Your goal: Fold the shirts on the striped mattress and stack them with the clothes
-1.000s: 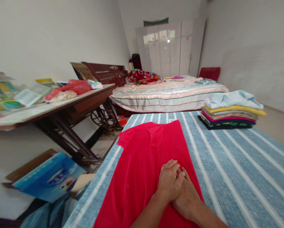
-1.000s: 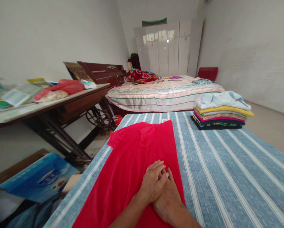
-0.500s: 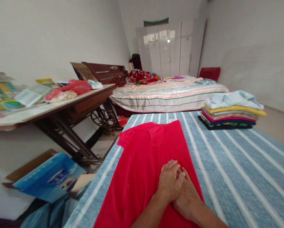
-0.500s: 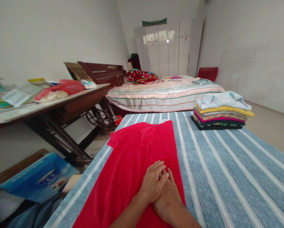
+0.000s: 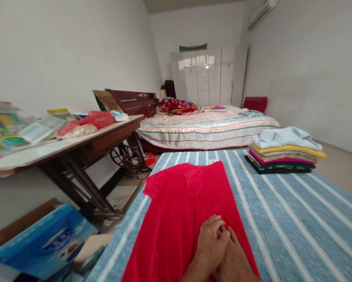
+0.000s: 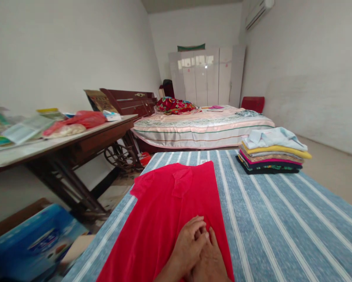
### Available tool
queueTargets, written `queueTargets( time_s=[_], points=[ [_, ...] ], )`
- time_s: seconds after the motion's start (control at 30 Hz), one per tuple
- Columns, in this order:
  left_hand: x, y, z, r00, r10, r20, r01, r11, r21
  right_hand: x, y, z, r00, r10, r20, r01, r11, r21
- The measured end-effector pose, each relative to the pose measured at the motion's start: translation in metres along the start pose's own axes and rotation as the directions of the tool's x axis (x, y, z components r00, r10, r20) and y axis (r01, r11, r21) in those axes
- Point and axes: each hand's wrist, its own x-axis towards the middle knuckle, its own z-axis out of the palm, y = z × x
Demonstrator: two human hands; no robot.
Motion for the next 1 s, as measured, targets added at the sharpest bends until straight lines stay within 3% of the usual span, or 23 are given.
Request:
queueTargets(
  time_s=[0.1, 0.2, 0.33, 0.47, 0.63, 0.73, 0.83, 1.0],
  points=[
    [0.011, 0.002, -0.012, 1.000, -0.018, 0.019, 0.020, 0.996, -0.092, 0.014, -0.002, -0.023, 0.992, 0.018, 0.125, -0.030, 0.995, 0.098],
    [0.028, 0.001, -0.027, 1.000, -0.027, -0.007, 0.026, 0.991, -0.133, 0.040, 0.006, -0.050, 0.984, 0.051, 0.171, -0.088, 0.972, 0.220],
    [0.059, -0.007, -0.043, 0.999, -0.008, -0.043, 0.002, 0.989, -0.146, 0.091, 0.044, -0.070, 0.977, 0.189, 0.100, -0.209, 0.942, 0.263],
    [0.098, -0.013, -0.049, 0.997, 0.053, -0.057, -0.060, 0.992, -0.113, 0.144, 0.099, -0.062, 0.916, 0.389, -0.100, -0.346, 0.890, 0.299],
    [0.161, -0.012, -0.045, 0.985, 0.164, -0.055, -0.159, 0.983, 0.094, 0.179, 0.148, -0.033, 0.795, 0.589, -0.142, -0.496, 0.767, 0.406],
    [0.205, -0.007, -0.037, 0.981, 0.196, 0.003, -0.188, 0.936, 0.297, 0.183, 0.162, -0.018, 0.742, 0.657, -0.135, -0.528, 0.696, 0.487],
    [0.249, 0.000, -0.024, 0.986, 0.161, 0.041, -0.161, 0.864, 0.477, 0.183, 0.168, -0.012, 0.718, 0.684, -0.128, -0.521, 0.650, 0.553],
    [0.312, 0.009, 0.001, 0.985, 0.128, 0.113, -0.168, 0.833, 0.526, 0.183, 0.171, -0.013, 0.695, 0.709, -0.119, -0.519, 0.609, 0.600]
  ],
)
